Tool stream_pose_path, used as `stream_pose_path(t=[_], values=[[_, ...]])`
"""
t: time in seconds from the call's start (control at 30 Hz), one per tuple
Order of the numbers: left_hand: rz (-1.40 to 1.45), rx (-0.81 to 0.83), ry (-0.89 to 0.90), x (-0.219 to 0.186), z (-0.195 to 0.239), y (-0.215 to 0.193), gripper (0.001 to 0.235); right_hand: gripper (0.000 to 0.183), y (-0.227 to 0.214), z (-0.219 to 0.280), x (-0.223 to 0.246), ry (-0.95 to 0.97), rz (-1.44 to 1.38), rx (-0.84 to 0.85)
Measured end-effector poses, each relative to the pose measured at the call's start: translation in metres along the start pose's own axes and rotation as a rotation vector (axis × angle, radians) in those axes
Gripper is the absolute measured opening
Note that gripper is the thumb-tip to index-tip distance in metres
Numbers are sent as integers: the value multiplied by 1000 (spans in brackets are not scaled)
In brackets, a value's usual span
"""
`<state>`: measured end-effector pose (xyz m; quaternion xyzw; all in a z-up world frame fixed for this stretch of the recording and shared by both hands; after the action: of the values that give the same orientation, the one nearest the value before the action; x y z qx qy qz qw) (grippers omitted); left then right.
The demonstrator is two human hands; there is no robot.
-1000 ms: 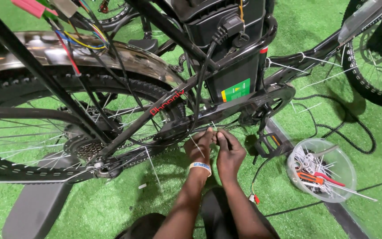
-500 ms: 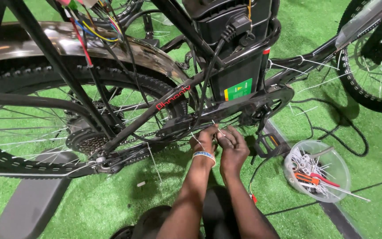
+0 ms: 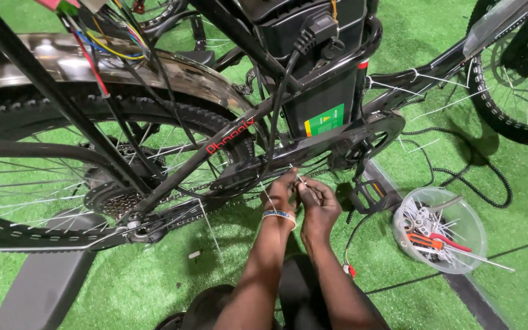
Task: The person organizes and secures the electrical wires on an electric bicycle using zip ties. They route the cables along the frame and battery pack, then tighten the ties to hold them in place.
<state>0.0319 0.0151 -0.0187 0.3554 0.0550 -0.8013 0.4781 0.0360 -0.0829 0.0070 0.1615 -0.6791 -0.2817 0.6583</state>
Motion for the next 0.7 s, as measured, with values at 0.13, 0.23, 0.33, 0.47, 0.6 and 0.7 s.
stream_pose_path(t=[0.13, 0.23, 0.33, 0.47, 0.6, 0.7], values=[[62, 0, -21, 15, -17, 6, 60, 15, -8, -4, -5, -11, 29, 24], [104, -14, 1, 8, -3, 3, 61, 14, -4, -4, 1, -20, 83, 56], [91, -13, 14, 10, -8, 3, 60, 13, -1, -4, 5, -54, 135, 92], [59, 11, 38, 22, -32, -1, 57, 13, 0, -5, 7, -66, 103, 97], [29, 39, 63, 18, -27, 0, 56, 14, -3, -8, 5, -65, 75, 98], [22, 51, 64, 19, -24, 0, 56, 14, -3, -9, 9, -71, 65, 96]])
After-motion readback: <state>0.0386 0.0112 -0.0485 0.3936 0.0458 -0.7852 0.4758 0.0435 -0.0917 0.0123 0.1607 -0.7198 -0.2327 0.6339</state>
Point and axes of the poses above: each hand's wrist, its own z-axis away from the middle knuckle, its own y-axis out of the palm, x = y × z, the point moved 6 cm from there along -z, towards the middle knuckle, and after that the axes turned 13 degrees about -z, right-handed, at the moved point
